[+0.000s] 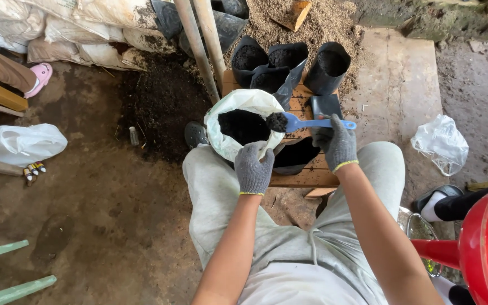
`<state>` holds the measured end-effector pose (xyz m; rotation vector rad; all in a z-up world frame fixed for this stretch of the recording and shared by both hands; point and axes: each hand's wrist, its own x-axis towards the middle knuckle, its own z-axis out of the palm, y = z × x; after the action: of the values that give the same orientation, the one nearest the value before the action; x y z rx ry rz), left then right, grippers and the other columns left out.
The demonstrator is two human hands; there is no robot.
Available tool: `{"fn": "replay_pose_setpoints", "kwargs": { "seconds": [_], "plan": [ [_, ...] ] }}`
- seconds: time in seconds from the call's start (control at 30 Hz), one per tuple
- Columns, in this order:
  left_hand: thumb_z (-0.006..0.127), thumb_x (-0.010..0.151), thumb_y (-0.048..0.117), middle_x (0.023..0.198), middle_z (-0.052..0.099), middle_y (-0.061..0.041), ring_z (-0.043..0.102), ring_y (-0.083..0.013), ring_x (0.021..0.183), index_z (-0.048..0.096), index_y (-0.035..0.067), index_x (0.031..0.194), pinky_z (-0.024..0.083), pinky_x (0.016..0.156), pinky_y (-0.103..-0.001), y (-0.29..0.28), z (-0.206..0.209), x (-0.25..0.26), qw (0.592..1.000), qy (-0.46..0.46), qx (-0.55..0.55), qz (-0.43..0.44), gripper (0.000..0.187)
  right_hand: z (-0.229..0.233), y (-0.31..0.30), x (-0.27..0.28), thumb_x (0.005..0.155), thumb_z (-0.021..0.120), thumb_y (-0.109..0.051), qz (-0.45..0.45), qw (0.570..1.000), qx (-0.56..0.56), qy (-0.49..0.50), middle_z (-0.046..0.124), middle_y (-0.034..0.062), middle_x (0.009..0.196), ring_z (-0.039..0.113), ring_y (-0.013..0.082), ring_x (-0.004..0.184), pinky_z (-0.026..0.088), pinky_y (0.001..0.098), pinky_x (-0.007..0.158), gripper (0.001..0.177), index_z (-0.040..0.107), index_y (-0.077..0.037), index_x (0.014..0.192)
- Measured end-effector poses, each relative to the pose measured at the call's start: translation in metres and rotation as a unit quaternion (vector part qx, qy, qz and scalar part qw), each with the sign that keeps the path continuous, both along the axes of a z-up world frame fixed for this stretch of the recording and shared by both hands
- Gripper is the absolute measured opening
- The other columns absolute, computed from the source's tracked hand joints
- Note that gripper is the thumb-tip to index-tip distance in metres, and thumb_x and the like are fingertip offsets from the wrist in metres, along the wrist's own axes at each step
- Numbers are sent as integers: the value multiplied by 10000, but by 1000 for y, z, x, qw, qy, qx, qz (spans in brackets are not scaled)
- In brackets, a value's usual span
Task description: Filling black plastic nursery bags with soil using a small hand trowel.
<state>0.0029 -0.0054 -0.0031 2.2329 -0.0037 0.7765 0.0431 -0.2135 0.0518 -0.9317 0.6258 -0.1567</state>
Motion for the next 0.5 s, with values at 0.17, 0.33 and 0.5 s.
{"fn": "replay_pose_setpoints", "kwargs": {
  "seconds": [0.17, 0.33, 0.5],
  "plan": [
    [811, 722, 402, 796, 670, 54, 694, -219, 760, 738, 301, 823, 570, 672, -398, -2, 5, -5, 996, 39, 71, -37, 161, -27, -46, -19, 949, 690, -261, -13, 999, -17, -30, 752, 153, 873, 703, 275, 585, 572, 377, 507, 261, 735, -7, 987],
    [777, 727, 436, 741, 633, 15, 682, -269, 736, 715, 312, 705, 563, 618, -435, -4, -1, -7, 987, 71, 131, -64, 140, -31, -64, -45, 952, 663, -286, -5, 998, -62, -32, 706, 192, 734, 682, 298, 526, 529, 356, 452, 300, 755, 0, 963],
    [733, 777, 442, 704, 651, -27, 694, -299, 761, 740, 281, 751, 566, 652, -465, -3, 6, -10, 974, 122, 167, -94, 163, -38, -58, -55, 916, 665, -293, -6, 987, -158, 1, 678, 167, 677, 635, 272, 439, 447, 342, 369, 260, 760, -50, 912]
  ]
}}
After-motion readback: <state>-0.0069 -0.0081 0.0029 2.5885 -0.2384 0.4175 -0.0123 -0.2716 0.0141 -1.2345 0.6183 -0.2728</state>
